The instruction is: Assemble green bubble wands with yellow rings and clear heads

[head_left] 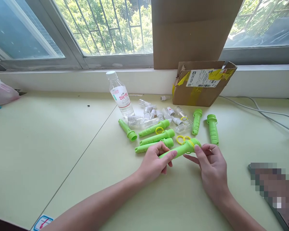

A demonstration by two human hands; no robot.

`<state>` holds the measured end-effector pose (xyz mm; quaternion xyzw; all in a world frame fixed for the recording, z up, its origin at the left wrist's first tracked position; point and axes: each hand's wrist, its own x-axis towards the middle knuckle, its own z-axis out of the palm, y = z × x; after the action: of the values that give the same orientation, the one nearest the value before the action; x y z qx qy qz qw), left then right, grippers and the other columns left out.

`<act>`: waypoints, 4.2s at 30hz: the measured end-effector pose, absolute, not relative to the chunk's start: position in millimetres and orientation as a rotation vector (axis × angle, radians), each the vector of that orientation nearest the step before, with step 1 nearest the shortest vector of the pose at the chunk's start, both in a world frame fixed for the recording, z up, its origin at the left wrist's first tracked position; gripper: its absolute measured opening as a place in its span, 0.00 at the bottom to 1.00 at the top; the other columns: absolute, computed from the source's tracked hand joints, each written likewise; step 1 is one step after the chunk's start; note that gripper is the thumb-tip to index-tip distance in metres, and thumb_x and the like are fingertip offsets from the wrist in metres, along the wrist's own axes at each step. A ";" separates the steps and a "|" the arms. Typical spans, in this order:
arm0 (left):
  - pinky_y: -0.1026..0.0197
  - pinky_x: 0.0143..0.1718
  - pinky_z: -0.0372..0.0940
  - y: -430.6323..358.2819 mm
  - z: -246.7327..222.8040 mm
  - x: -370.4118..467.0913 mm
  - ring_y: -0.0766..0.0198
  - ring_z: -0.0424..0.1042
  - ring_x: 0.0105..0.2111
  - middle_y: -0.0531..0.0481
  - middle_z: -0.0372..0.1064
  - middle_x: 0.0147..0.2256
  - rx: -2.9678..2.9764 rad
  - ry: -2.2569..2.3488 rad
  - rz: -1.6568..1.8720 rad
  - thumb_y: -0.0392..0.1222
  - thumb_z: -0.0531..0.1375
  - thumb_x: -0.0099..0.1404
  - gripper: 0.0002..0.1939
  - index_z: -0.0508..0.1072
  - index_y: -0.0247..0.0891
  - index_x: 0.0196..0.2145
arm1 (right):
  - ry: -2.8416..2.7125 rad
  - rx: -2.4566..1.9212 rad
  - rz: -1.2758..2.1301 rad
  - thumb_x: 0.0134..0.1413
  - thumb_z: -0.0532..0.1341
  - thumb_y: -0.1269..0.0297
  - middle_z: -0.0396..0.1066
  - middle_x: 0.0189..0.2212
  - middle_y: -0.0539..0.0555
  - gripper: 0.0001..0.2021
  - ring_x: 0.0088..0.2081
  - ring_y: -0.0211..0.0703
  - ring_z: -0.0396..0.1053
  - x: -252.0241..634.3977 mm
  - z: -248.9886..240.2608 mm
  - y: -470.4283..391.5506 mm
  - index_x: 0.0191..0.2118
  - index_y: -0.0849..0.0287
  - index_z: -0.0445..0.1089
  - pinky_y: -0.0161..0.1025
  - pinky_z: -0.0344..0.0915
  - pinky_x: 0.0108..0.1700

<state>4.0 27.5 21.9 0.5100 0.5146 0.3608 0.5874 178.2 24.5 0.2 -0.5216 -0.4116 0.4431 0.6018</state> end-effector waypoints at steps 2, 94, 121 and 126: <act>0.69 0.15 0.56 26.1 21.0 4.6 0.73 0.61 0.14 0.56 0.67 0.22 1.211 1.194 0.861 0.57 0.60 0.60 0.19 0.61 0.38 0.29 | -0.905 -1.177 1.108 0.51 0.66 0.55 0.72 0.30 0.51 0.15 0.34 0.45 0.74 180.9 0.8 27.1 0.38 0.56 0.63 0.45 0.77 0.33; 0.66 0.23 0.50 22.7 9.7 2.5 0.71 0.53 0.20 0.58 0.56 0.23 1.869 1.347 1.174 0.44 0.54 0.67 0.07 0.60 0.39 0.38 | -0.951 -1.038 0.912 0.52 0.59 0.61 0.68 0.27 0.48 0.19 0.28 0.39 0.68 151.2 55.2 100.2 0.50 0.56 0.66 0.39 0.68 0.33; 0.65 0.21 0.45 24.4 13.9 0.7 0.71 0.47 0.19 0.61 0.49 0.20 1.650 1.114 1.126 0.46 0.51 0.68 0.09 0.56 0.39 0.40 | -1.414 -1.056 0.956 0.48 0.66 0.57 0.66 0.27 0.47 0.23 0.28 0.38 0.66 153.6 69.4 81.0 0.52 0.52 0.67 0.38 0.67 0.33; 0.65 0.21 0.45 25.2 18.8 0.9 0.71 0.48 0.20 0.60 0.48 0.21 1.640 1.121 1.089 0.46 0.53 0.67 0.11 0.58 0.39 0.31 | -1.494 -1.114 1.078 0.42 0.69 0.53 0.65 0.23 0.48 0.18 0.26 0.39 0.64 152.0 77.7 77.1 0.38 0.58 0.72 0.36 0.64 0.27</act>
<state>0.9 25.2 18.8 0.6555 0.4480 0.4353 0.4244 152.0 77.1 77.7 -0.4554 -0.6107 0.4409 0.4746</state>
